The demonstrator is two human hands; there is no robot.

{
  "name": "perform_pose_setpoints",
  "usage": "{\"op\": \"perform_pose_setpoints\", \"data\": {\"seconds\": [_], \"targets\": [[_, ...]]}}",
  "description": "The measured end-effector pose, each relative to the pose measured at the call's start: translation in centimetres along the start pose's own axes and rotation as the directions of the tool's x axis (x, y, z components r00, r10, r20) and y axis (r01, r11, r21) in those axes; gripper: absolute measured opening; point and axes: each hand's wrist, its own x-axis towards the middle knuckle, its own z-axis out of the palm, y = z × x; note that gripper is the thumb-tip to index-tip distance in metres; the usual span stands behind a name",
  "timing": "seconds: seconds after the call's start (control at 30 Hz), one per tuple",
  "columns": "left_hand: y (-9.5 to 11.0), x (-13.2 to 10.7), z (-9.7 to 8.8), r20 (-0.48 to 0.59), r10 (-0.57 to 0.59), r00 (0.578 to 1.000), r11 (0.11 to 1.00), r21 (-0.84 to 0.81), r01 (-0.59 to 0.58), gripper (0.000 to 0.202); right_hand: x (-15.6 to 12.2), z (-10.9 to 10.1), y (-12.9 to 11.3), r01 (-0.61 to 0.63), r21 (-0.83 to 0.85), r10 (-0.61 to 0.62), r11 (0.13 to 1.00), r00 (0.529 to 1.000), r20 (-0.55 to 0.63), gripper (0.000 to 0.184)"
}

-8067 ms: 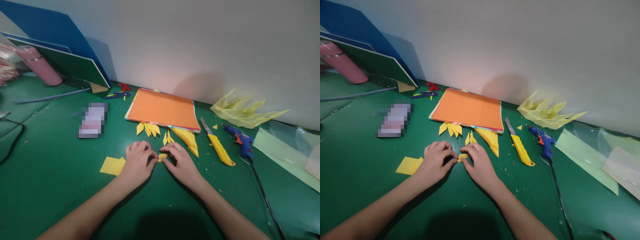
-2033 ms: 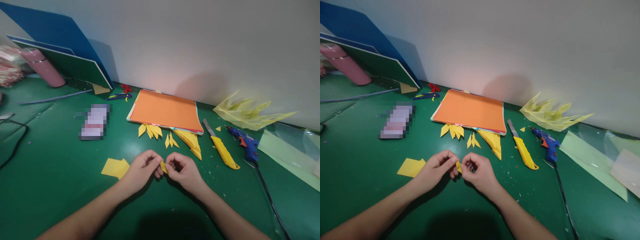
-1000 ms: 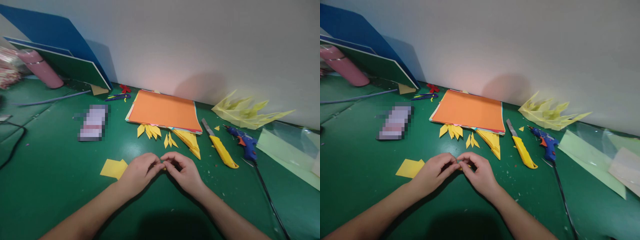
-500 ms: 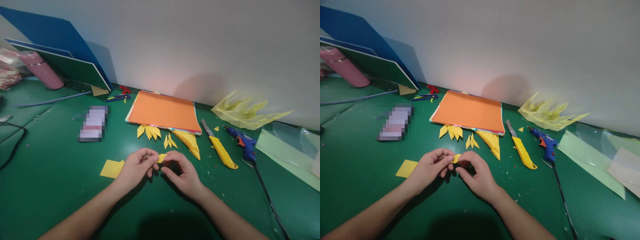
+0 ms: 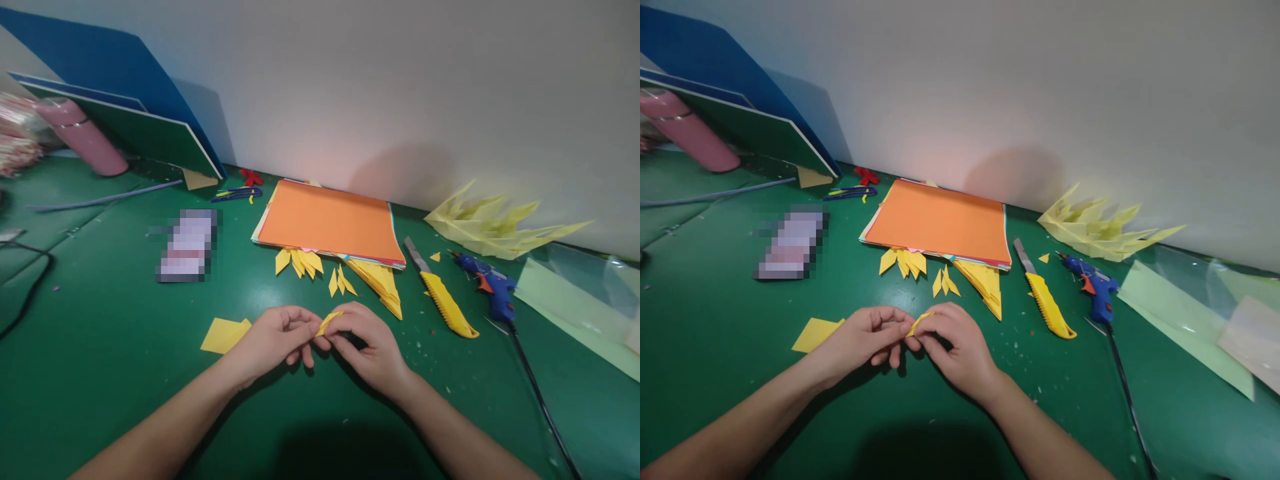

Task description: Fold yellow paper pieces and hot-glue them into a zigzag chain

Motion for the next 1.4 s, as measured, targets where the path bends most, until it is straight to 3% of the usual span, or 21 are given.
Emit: {"op": "perform_pose_setpoints", "data": {"seconds": [0.2,0.4,0.57,0.77,1.0,1.2,1.4], "targets": [[-0.7,0.1,0.1,-0.005,0.045,0.999,0.998,0.049,-0.045,0.009,-0.2,0.2,0.1,0.004,-0.019,-0.003,1.0,0.999,0.044,0.015],[-0.8,0.3,0.1,-0.023,0.072,0.997,0.992,0.107,-0.069,0.008,-0.1,0.2,0.5,0.028,-0.052,-0.027,0.998,1.0,0.012,0.014],[-0.6,0.3,0.1,-0.09,0.177,0.98,0.971,0.176,-0.159,0.007,-0.2,0.1,0.3,0.059,-0.064,-0.059,0.996,0.998,0.001,0.014],[-0.9,0.2,0.0,-0.082,0.233,0.969,0.951,0.229,-0.209,0.013,-0.1,0.0,0.2,0.097,-0.065,-0.096,0.993,0.995,0.014,0.014],[-1.4,0.2,0.0,-0.062,0.333,0.941,0.908,0.289,-0.303,0.013,-0.1,0.1,0.2,0.067,-0.059,-0.068,0.996,0.998,0.0,0.013],[-1.5,0.2,0.3,-0.096,0.46,0.883,0.833,0.39,-0.392,0.009,-0.1,0.2,0.2,0.013,-0.07,-0.014,0.997,1.0,-0.013,0.014],[-1.8,-0.2,0.6,-0.148,0.488,0.86,0.802,0.464,-0.375,0.006,0.1,0.3,-0.7,-0.081,0.031,0.083,0.996,0.994,-0.065,0.014]]}}
